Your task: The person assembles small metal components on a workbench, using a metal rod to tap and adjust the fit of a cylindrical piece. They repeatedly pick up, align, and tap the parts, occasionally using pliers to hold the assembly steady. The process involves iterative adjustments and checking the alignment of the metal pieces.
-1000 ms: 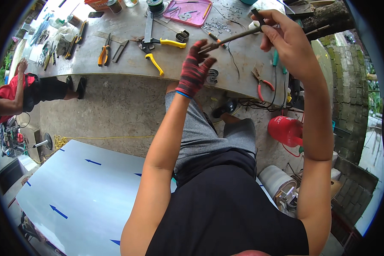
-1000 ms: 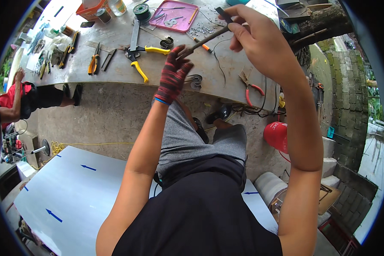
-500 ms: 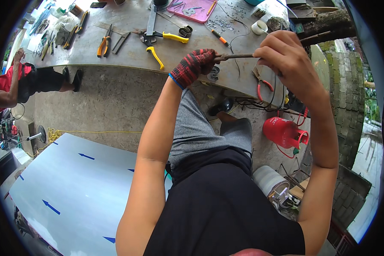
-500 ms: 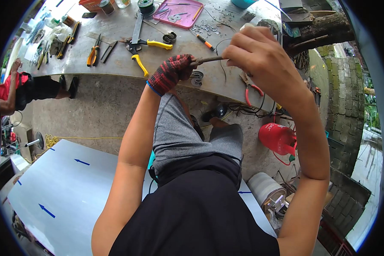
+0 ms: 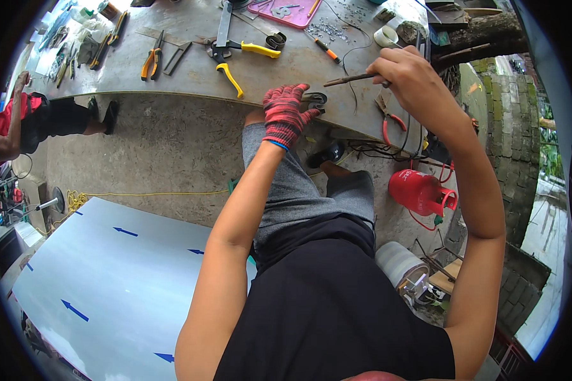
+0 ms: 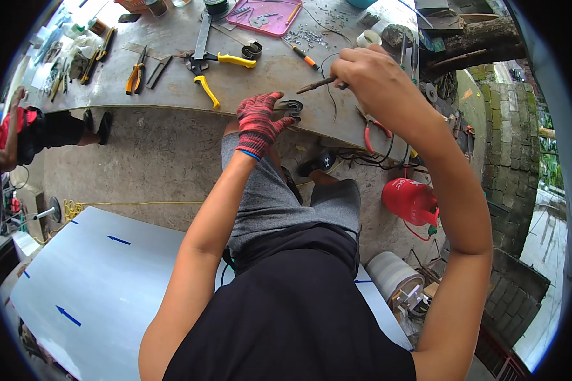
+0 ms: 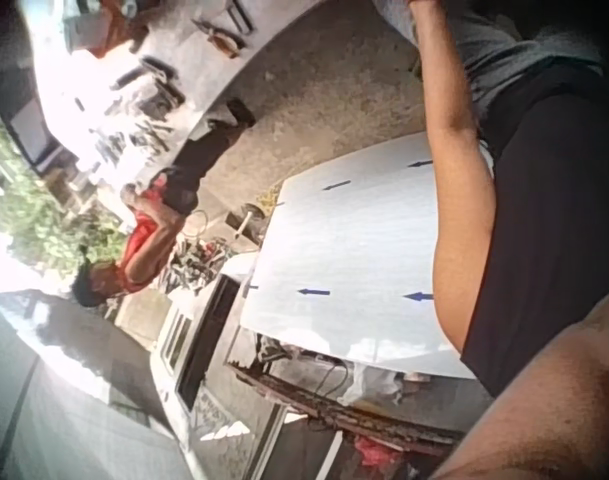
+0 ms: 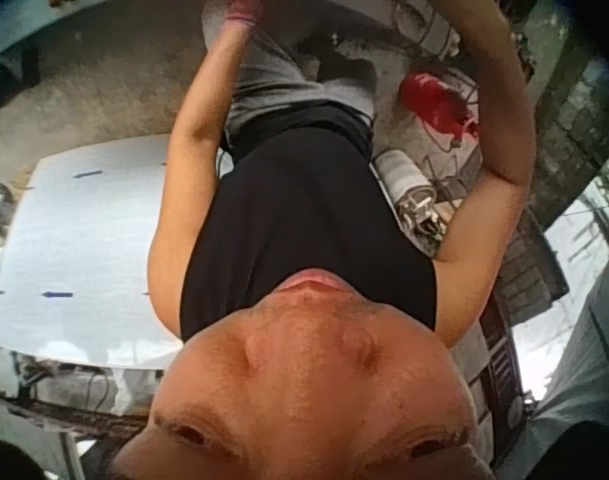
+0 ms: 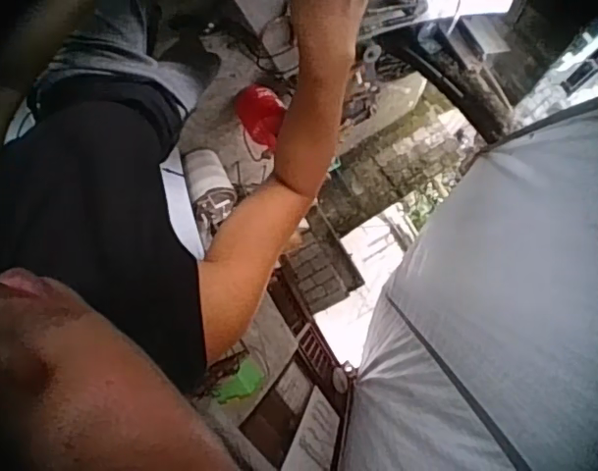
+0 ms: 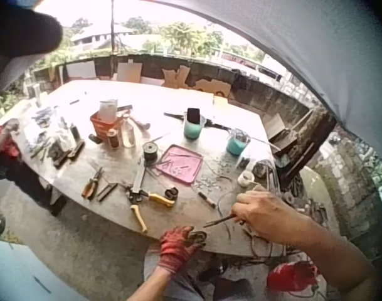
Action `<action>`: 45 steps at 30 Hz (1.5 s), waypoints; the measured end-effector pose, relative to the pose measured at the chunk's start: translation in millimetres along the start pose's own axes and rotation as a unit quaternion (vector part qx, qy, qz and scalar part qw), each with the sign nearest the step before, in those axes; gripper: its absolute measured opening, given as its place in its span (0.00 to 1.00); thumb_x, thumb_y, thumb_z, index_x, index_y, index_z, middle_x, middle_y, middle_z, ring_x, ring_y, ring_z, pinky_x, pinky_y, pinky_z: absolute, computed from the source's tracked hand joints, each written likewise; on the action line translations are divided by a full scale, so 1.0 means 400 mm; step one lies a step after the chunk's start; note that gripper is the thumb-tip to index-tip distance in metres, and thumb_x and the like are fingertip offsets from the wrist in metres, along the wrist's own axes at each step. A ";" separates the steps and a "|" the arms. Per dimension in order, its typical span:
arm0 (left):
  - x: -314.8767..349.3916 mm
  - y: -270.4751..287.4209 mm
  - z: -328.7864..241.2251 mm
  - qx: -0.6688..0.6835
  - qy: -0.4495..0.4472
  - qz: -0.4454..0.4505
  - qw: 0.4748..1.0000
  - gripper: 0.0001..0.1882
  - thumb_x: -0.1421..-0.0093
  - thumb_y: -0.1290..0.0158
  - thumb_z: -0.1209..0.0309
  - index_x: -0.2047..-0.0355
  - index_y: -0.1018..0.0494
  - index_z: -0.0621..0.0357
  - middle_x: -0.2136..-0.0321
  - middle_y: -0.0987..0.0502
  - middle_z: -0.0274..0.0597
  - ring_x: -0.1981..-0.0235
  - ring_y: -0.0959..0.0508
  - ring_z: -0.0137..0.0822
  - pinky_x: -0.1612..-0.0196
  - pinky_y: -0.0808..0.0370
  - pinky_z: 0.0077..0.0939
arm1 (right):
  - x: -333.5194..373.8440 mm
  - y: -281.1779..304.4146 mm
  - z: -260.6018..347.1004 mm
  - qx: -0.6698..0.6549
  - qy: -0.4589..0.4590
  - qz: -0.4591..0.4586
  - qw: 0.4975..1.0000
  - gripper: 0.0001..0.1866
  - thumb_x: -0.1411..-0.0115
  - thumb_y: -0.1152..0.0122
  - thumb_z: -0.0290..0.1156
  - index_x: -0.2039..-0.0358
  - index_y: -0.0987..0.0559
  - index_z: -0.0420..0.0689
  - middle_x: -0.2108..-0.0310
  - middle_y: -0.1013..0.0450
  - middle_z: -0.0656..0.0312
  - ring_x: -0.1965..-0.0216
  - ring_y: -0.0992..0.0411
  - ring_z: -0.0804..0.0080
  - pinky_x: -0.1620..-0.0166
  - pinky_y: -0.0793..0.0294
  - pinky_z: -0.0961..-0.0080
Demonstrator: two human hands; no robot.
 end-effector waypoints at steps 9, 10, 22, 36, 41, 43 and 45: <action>-0.005 -0.032 0.024 0.052 -0.043 -0.087 0.994 0.22 0.49 0.31 0.61 0.53 0.17 0.43 0.59 0.15 0.34 0.48 0.22 0.45 0.39 0.34 0.45 | -0.037 -0.092 0.016 0.000 0.045 0.040 0.998 0.05 0.43 0.45 0.22 0.67 0.21 0.40 0.66 0.26 0.56 0.57 0.24 0.59 0.48 0.31 0.64; -0.004 -0.031 0.023 0.053 -0.047 -0.090 0.993 0.21 0.49 0.31 0.62 0.53 0.17 0.43 0.59 0.15 0.33 0.49 0.22 0.44 0.39 0.34 0.44 | -0.036 -0.098 0.015 -0.002 0.044 0.045 0.998 0.05 0.43 0.44 0.22 0.68 0.21 0.40 0.66 0.26 0.56 0.57 0.24 0.59 0.48 0.31 0.64; -0.009 -0.035 0.030 0.083 -0.060 -0.105 0.989 0.20 0.50 0.31 0.65 0.54 0.16 0.42 0.61 0.14 0.32 0.52 0.21 0.42 0.41 0.32 0.40 | -0.056 -0.100 0.074 0.097 0.126 0.042 0.986 0.02 0.47 0.39 0.24 0.72 0.21 0.43 0.66 0.25 0.60 0.57 0.25 0.66 0.46 0.30 0.69; -0.019 -0.034 0.028 0.084 -0.069 -0.099 0.989 0.19 0.52 0.30 0.66 0.57 0.16 0.42 0.63 0.15 0.35 0.54 0.21 0.47 0.44 0.28 0.43 | -0.075 -0.099 0.071 0.078 0.151 0.029 0.985 0.03 0.45 0.43 0.26 0.75 0.25 0.44 0.69 0.30 0.60 0.58 0.28 0.64 0.46 0.31 0.68; -0.021 -0.032 0.027 0.079 -0.072 -0.102 0.989 0.19 0.52 0.31 0.66 0.57 0.16 0.42 0.63 0.15 0.35 0.54 0.20 0.47 0.44 0.28 0.43 | -0.073 -0.099 0.073 0.071 0.148 0.029 0.986 0.02 0.45 0.43 0.26 0.74 0.25 0.44 0.69 0.29 0.61 0.58 0.28 0.64 0.46 0.31 0.68; -0.016 -0.023 0.022 0.067 -0.077 -0.109 0.989 0.19 0.52 0.31 0.66 0.58 0.16 0.42 0.63 0.15 0.35 0.54 0.20 0.46 0.44 0.28 0.43 | -0.076 -0.109 0.067 0.073 0.146 0.033 0.986 0.02 0.45 0.43 0.26 0.74 0.24 0.44 0.69 0.29 0.61 0.58 0.28 0.64 0.46 0.31 0.68; -0.016 -0.028 0.022 0.079 -0.076 -0.103 0.989 0.19 0.52 0.31 0.67 0.58 0.16 0.42 0.62 0.15 0.35 0.54 0.20 0.46 0.44 0.29 0.43 | -0.073 -0.125 0.058 0.075 0.145 0.036 0.986 0.02 0.45 0.43 0.26 0.73 0.24 0.44 0.68 0.29 0.61 0.58 0.27 0.64 0.46 0.31 0.68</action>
Point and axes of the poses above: each hand's wrist, its own x-axis away from the middle knuckle, its own y-axis out of the back of the hand, z = x × y, the point moved 8 cm from there along -x, towards the middle knuckle
